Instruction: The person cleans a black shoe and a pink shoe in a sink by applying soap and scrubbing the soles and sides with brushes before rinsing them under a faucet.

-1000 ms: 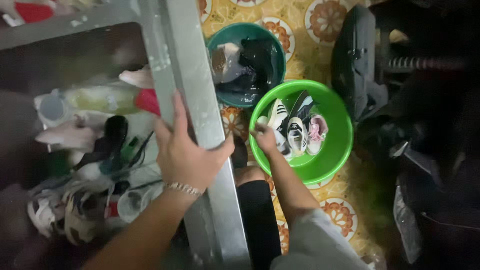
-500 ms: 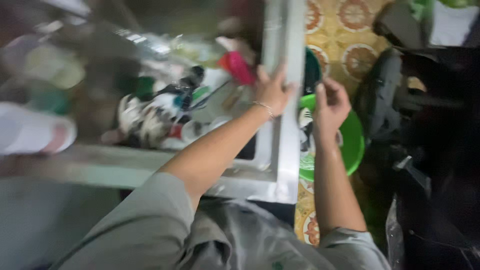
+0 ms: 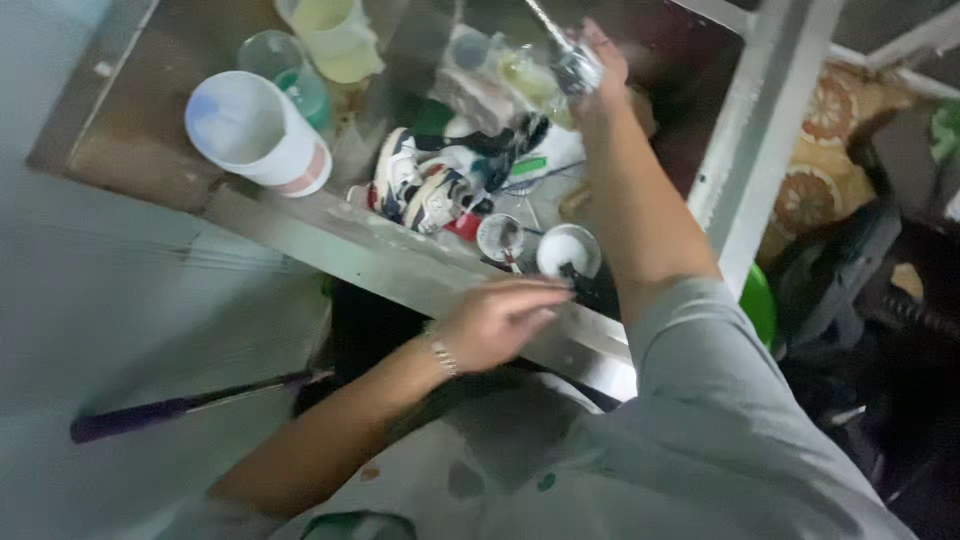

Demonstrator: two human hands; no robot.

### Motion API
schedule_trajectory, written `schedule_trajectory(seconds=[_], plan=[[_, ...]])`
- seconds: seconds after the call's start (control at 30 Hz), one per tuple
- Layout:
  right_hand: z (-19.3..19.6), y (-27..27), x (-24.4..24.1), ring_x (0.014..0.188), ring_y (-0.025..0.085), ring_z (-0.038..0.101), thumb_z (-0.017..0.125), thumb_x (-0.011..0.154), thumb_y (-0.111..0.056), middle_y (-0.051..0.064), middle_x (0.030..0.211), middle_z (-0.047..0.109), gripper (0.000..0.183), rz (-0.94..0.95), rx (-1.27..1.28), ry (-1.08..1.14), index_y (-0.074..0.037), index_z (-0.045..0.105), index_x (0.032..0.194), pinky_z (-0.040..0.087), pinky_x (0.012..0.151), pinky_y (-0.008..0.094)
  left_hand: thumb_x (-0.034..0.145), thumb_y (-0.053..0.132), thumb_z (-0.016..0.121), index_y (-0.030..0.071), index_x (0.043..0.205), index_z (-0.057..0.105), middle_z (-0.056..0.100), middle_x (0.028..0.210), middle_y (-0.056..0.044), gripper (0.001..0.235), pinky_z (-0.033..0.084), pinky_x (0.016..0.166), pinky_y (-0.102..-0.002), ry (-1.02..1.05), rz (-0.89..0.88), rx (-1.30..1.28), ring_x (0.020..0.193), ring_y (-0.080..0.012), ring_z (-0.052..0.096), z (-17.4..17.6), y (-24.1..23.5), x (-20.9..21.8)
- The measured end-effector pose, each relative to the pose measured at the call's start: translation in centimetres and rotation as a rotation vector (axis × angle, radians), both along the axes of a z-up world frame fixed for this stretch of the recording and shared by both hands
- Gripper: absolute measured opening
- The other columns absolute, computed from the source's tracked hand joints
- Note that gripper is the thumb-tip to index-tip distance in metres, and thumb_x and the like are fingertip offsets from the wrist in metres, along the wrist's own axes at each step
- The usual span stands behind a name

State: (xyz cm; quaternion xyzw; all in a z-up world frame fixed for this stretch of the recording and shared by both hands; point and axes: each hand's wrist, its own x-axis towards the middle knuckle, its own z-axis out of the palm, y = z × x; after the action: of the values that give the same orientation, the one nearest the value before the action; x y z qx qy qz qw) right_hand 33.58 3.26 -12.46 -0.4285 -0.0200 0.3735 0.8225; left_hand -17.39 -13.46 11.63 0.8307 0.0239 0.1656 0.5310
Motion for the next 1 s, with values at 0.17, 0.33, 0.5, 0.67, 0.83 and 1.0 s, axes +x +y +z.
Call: schedule_trajectory(seconds=[0.17, 0.33, 0.5, 0.67, 0.83, 1.0], plan=[[-1.1, 6.5, 2.1, 0.071, 0.037, 0.082, 0.073, 0.118, -0.021, 0.027, 0.102, 0.089, 0.022, -0.029, -0.002, 0.033, -0.001, 0.081, 0.118, 0.063, 0.061, 0.049, 0.111, -0.003, 0.081, 0.008, 0.121, 0.094, 0.086, 0.098, -0.009, 0.020, 0.063, 0.080, -0.046, -0.014, 0.515, 0.385, 0.088, -0.0286, 0.076, -0.7, 9.5, -6.3], [4.4, 4.3, -6.0, 0.060, 0.020, 0.078, 0.077, 0.110, -0.055, 0.010, 0.085, 0.084, 0.045, -0.059, -0.376, -0.326, -0.010, 0.078, 0.107, 0.055, 0.047, 0.034, 0.119, 0.015, 0.084, 0.003, 0.102, 0.090, 0.080, 0.082, -0.007, 0.021, 0.054, 0.065, -0.044, -0.121, 0.739, 0.585, 0.066, -0.0256, 0.068, -2.1, 11.2, -6.4], [7.5, 2.1, -17.0, 0.104, 0.024, 0.088, 0.079, 0.120, -0.030, 0.013, 0.129, 0.091, 0.028, 0.574, -0.840, -0.847, -0.007, 0.086, 0.134, 0.072, 0.089, 0.036, 0.116, 0.018, 0.083, 0.005, 0.106, 0.095, 0.082, 0.083, -0.010, 0.021, 0.057, 0.067, -0.050, -0.003, 0.802, 0.587, 0.069, -0.0338, 0.071, -3.7, 11.1, -6.5], [-5.3, 2.0, -15.7, 0.102, 0.041, 0.088, 0.078, 0.098, -0.012, 0.018, 0.125, 0.090, 0.032, 0.322, -0.722, -1.506, -0.015, 0.090, 0.128, 0.068, 0.089, 0.048, 0.116, 0.020, 0.080, 0.004, 0.107, 0.093, 0.091, 0.096, -0.010, 0.022, 0.061, 0.076, -0.050, -0.019, 0.765, 0.562, 0.079, -0.0337, 0.079, -2.5, 11.1, -6.4], [-3.6, 2.7, -14.4, 0.170, 0.041, 0.060, 0.089, 0.090, -0.090, 0.018, 0.192, 0.054, 0.138, 0.618, -1.084, -0.811, -0.009, 0.038, 0.190, 0.054, 0.134, 0.050, 0.117, 0.020, 0.080, 0.005, 0.102, 0.092, 0.087, 0.089, -0.009, 0.024, 0.058, 0.072, -0.050, -0.030, 0.803, 0.559, 0.073, -0.0346, 0.073, -2.4, 11.1, -6.1], [-1.7, 1.3, -16.1, 0.150, 0.049, 0.074, 0.104, 0.101, -0.054, 0.024, 0.152, 0.074, 0.089, 0.578, -1.075, -0.995, -0.003, 0.064, 0.161, 0.061, 0.127, 0.066, 0.116, 0.026, 0.083, 0.012, 0.104, 0.091, 0.076, 0.076, -0.006, 0.020, 0.061, 0.067, -0.045, -0.079, 0.844, 0.548, 0.070, -0.0337, 0.080, -3.8, 11.4, -5.9]])
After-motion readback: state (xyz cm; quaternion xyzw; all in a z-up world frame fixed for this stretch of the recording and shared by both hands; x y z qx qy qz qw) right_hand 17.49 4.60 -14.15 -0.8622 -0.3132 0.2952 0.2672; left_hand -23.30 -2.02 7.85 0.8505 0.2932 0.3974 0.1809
